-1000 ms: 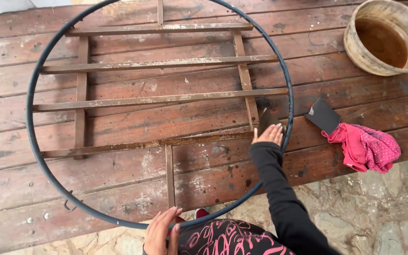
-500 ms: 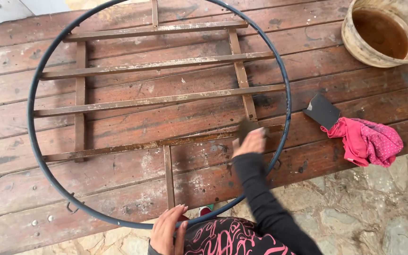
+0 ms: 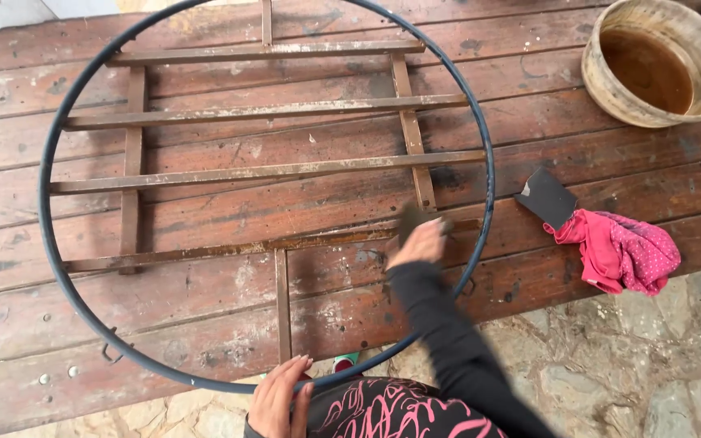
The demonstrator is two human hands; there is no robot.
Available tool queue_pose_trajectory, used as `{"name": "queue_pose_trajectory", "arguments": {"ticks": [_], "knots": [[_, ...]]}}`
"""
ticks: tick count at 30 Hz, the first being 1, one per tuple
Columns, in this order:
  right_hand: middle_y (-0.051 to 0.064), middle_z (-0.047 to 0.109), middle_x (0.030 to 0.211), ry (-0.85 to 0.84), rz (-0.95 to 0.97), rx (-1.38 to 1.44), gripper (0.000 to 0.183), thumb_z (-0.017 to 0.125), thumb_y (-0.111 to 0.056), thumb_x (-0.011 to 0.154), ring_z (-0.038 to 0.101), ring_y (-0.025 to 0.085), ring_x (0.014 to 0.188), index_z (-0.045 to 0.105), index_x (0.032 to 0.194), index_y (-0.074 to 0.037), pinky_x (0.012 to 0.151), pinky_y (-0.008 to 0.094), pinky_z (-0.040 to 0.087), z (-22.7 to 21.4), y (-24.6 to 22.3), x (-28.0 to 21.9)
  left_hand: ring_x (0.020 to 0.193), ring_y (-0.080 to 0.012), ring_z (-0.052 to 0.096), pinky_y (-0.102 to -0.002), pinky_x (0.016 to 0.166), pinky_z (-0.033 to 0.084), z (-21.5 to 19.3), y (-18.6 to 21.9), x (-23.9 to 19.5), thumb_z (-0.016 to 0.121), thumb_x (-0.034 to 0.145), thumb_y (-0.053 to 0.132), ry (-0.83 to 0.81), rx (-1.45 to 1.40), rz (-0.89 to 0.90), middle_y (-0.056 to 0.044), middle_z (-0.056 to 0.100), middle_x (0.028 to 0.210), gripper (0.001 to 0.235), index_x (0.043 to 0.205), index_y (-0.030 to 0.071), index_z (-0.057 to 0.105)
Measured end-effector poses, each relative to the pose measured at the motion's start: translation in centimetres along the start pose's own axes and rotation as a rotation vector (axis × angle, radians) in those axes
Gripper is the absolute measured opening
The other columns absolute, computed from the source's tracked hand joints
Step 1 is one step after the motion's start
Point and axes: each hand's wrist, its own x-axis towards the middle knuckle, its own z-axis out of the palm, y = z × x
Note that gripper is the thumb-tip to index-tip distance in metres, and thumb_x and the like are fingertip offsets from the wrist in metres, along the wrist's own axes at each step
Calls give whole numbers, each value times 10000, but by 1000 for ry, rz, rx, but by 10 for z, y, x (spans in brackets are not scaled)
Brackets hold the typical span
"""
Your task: Sanding a metal frame on a wooden table using a sanding block and a cloth
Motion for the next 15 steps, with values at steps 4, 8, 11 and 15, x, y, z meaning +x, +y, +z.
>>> {"name": "queue_pose_trajectory", "arguments": {"ticks": [4, 8, 11, 15], "knots": [[299, 323, 1625, 313, -16, 544, 900, 279, -630, 1050, 354, 402, 1509, 305, 1553, 116, 1236, 468, 302, 25, 8, 12, 1128, -198, 722, -319, 1011, 511, -4, 5, 4, 600, 973, 237, -12, 19, 8, -41, 768, 1183, 326, 1242, 80, 696], [-63, 627, 1092, -107, 281, -112, 590, 815, -516, 778, 556, -8, 738, 588, 1200, -173, 653, 133, 507, -52, 10, 31, 1127, -187, 723, -313, 1002, 512, 1, -4, -6, 590, 981, 247, -13, 57, -1, -33, 766, 1196, 329, 1247, 86, 696], [326, 415, 1564, 527, -203, 759, 887, 242, -609, 1049, 401, 465, 1467, 431, 1485, 140, 1222, 541, 302, 7, -33, -43, 1100, -202, 731, -306, 1003, 515, 9, -9, -1, 609, 972, 237, 5, 60, 97, -59, 767, 1173, 319, 1227, 69, 699], [293, 346, 1621, 143, 7, 473, 873, 431, -588, 998, 323, 422, 1503, 377, 1546, 89, 1186, 511, 311, 28, 23, 29, 1132, -198, 720, -313, 1010, 508, 2, -2, 6, 586, 986, 240, -4, 78, 48, -44, 762, 1203, 334, 1259, 73, 683]]}}
